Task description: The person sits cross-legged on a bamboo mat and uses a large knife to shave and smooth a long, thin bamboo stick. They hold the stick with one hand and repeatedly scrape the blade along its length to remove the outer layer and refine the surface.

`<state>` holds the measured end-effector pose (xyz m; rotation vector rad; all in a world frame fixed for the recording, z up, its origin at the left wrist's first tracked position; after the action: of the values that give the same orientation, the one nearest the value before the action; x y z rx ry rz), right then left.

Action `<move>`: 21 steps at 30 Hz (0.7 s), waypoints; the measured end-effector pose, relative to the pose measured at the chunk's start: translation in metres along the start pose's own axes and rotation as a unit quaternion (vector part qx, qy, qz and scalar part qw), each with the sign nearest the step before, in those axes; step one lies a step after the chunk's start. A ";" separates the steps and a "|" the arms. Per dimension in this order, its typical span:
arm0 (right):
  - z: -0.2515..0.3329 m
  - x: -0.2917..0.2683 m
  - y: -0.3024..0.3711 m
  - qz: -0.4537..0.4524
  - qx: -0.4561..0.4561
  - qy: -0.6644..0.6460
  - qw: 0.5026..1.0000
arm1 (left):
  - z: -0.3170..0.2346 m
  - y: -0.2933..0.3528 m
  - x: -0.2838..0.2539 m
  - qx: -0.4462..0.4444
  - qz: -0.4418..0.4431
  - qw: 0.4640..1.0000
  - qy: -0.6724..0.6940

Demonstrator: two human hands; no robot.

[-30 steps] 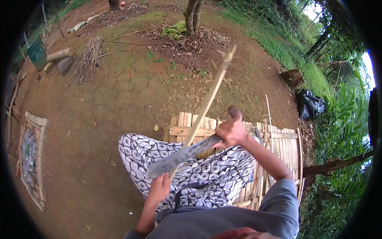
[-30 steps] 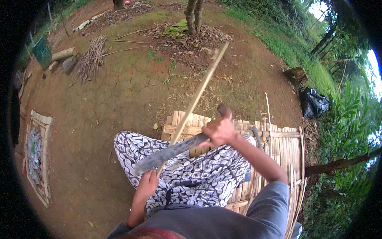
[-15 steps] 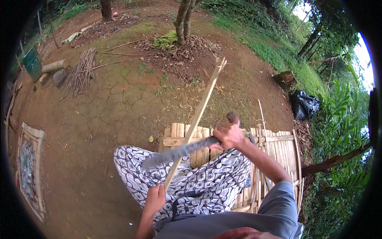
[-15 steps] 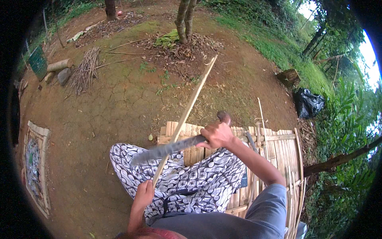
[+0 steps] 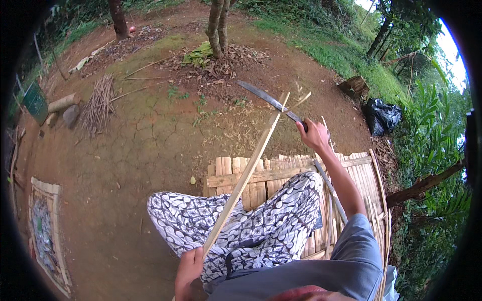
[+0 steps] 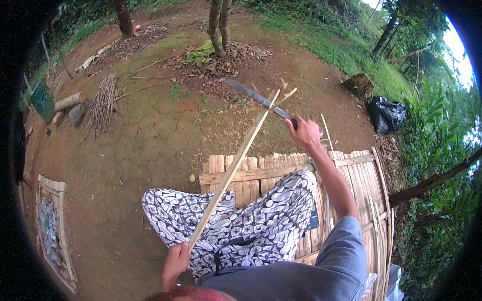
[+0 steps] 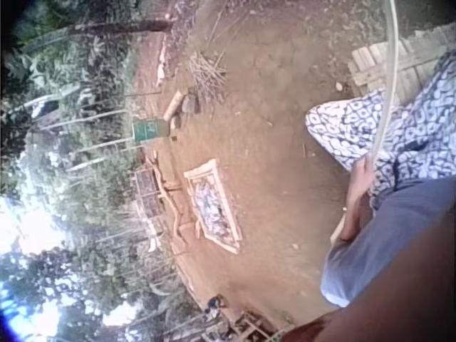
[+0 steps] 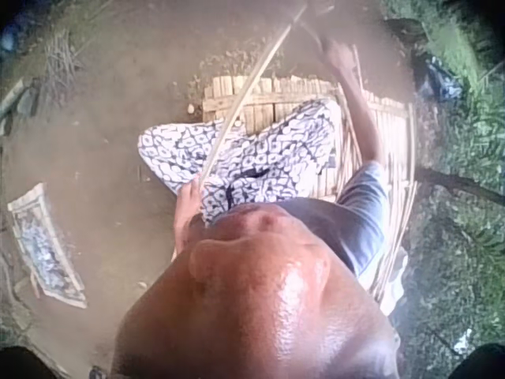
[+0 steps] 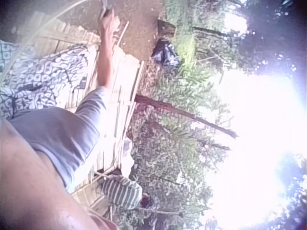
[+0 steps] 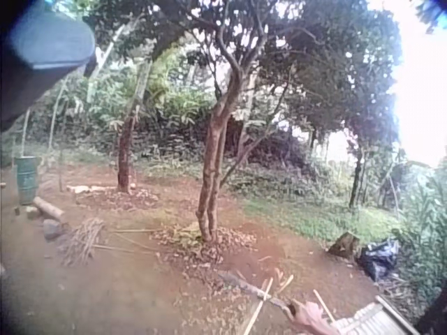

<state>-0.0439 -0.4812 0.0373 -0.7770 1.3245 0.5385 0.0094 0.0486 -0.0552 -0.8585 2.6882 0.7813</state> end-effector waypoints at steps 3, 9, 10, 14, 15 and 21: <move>-0.008 0.000 0.015 -0.037 -0.030 0.061 0.997 | 0.012 0.008 -0.005 -0.041 0.033 0.999 0.005; 0.032 0.035 0.065 0.085 -0.226 0.016 0.970 | -0.021 -0.016 0.020 0.087 -0.011 0.996 -0.025; 0.046 0.039 0.078 0.060 -0.284 0.034 0.956 | -0.026 -0.021 0.021 0.092 -0.010 0.995 -0.025; 0.048 0.020 0.079 -0.091 -0.480 0.053 0.871 | -0.021 -0.023 0.023 0.098 -0.004 0.995 -0.024; 0.028 0.013 0.058 -0.152 -0.469 0.035 0.869 | -0.012 -0.020 0.025 0.087 -0.008 0.996 -0.022; -0.164 0.027 -0.001 -0.081 0.267 -0.048 0.959 | -0.013 0.004 0.021 0.083 0.024 0.996 0.012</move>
<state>-0.1439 -0.6091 0.0016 -0.3978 1.2244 0.0718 -0.0103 0.0342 -0.0495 -0.7713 2.7569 0.5509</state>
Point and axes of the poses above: each hand's wrist, its own y-axis away from the middle knuckle, its own x-axis out of the palm, z = x × y, the point moved 3 cm from there along -y, towards the middle knuckle, and after that the axes turned 7 degrees about z, right-handed, at the moved point
